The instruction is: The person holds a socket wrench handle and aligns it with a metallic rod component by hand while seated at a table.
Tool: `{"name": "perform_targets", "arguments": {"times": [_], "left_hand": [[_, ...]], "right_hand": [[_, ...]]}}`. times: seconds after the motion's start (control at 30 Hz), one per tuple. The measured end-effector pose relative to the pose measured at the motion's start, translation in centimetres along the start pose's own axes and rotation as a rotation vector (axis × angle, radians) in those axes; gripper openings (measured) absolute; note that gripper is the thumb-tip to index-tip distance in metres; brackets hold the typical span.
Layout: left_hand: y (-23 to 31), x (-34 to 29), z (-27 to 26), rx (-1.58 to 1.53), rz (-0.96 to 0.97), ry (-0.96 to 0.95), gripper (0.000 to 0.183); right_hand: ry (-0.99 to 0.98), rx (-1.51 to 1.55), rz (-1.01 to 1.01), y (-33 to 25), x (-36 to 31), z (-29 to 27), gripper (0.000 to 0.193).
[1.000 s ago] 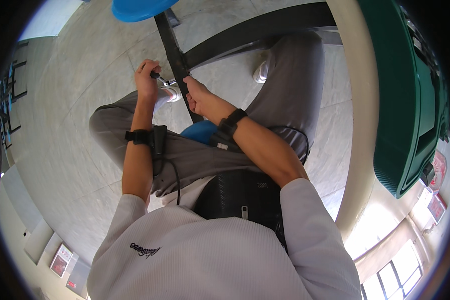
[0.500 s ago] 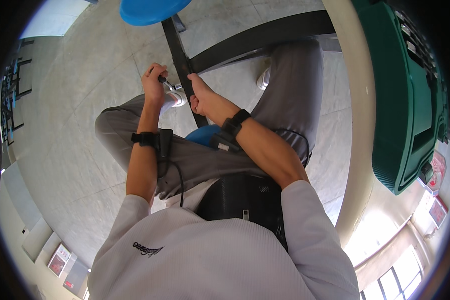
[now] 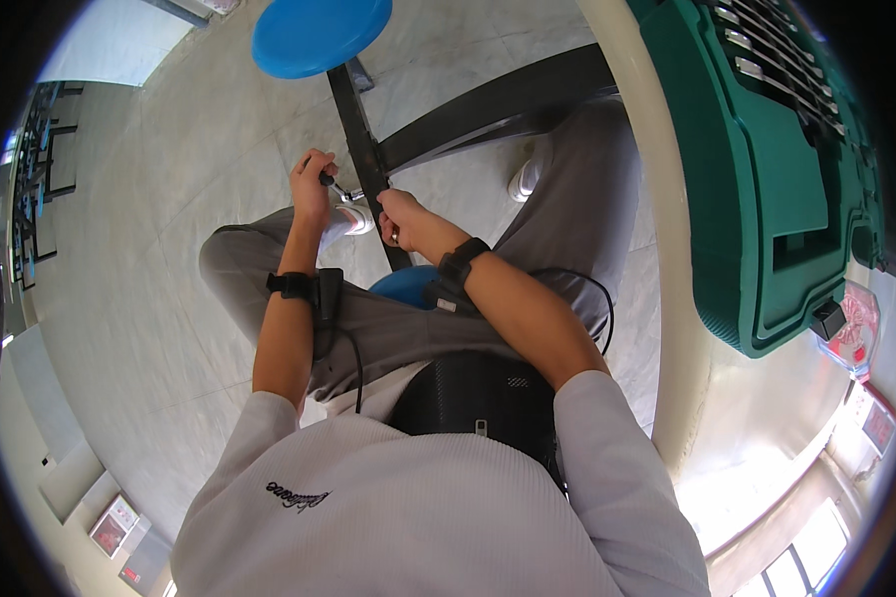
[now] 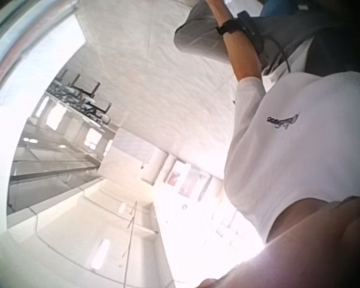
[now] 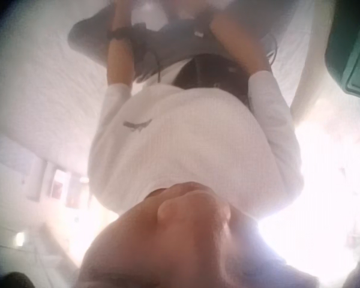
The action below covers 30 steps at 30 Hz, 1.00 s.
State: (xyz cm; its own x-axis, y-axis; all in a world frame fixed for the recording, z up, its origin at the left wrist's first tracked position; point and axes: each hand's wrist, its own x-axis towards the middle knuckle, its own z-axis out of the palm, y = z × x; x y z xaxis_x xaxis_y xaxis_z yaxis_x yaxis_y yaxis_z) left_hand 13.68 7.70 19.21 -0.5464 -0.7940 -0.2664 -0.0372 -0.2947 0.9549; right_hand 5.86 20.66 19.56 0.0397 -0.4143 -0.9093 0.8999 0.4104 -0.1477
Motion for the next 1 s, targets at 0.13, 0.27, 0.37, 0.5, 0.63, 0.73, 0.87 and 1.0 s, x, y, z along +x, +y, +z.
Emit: {"name": "perform_targets", "arguments": {"times": [0.13,0.27,0.37,0.5,0.63,0.73,0.87,1.0], "left_hand": [[-0.3,0.4,0.0,-0.014,0.021,-0.018,0.016],[-0.1,0.5,0.4,-0.004,0.032,0.003,0.017],[-0.1,0.6,0.4,0.007,0.027,0.016,0.017],[-0.3,0.8,0.4,0.001,0.047,0.01,0.015],[-0.1,0.8,0.7,0.002,0.023,0.034,0.018],[-0.1,0.8,0.7,-0.007,0.03,0.03,0.019],[-0.2,0.8,0.9,-0.025,0.035,0.024,0.02],[-0.3,0.9,0.4,-0.022,0.046,0.022,0.021]], "right_hand": [[-0.028,-0.105,-0.008,0.7,1.0,-1.6,0.019],[-0.002,-0.193,-0.038,1.8,1.4,-2.5,0.024],[-0.02,-0.245,-0.065,1.5,0.5,-3.4,0.028],[-0.059,-0.421,-0.075,0.8,0.4,-5.1,0.031],[-0.074,-0.633,-0.159,0.9,0.7,-6.0,0.03],[-0.1,-0.632,-0.172,1.4,1.5,-6.5,0.03],[-0.139,-0.619,-0.173,1.8,3.4,-7.9,0.03],[-0.136,-0.57,-0.134,1.9,3.6,-7.8,0.031]]}}
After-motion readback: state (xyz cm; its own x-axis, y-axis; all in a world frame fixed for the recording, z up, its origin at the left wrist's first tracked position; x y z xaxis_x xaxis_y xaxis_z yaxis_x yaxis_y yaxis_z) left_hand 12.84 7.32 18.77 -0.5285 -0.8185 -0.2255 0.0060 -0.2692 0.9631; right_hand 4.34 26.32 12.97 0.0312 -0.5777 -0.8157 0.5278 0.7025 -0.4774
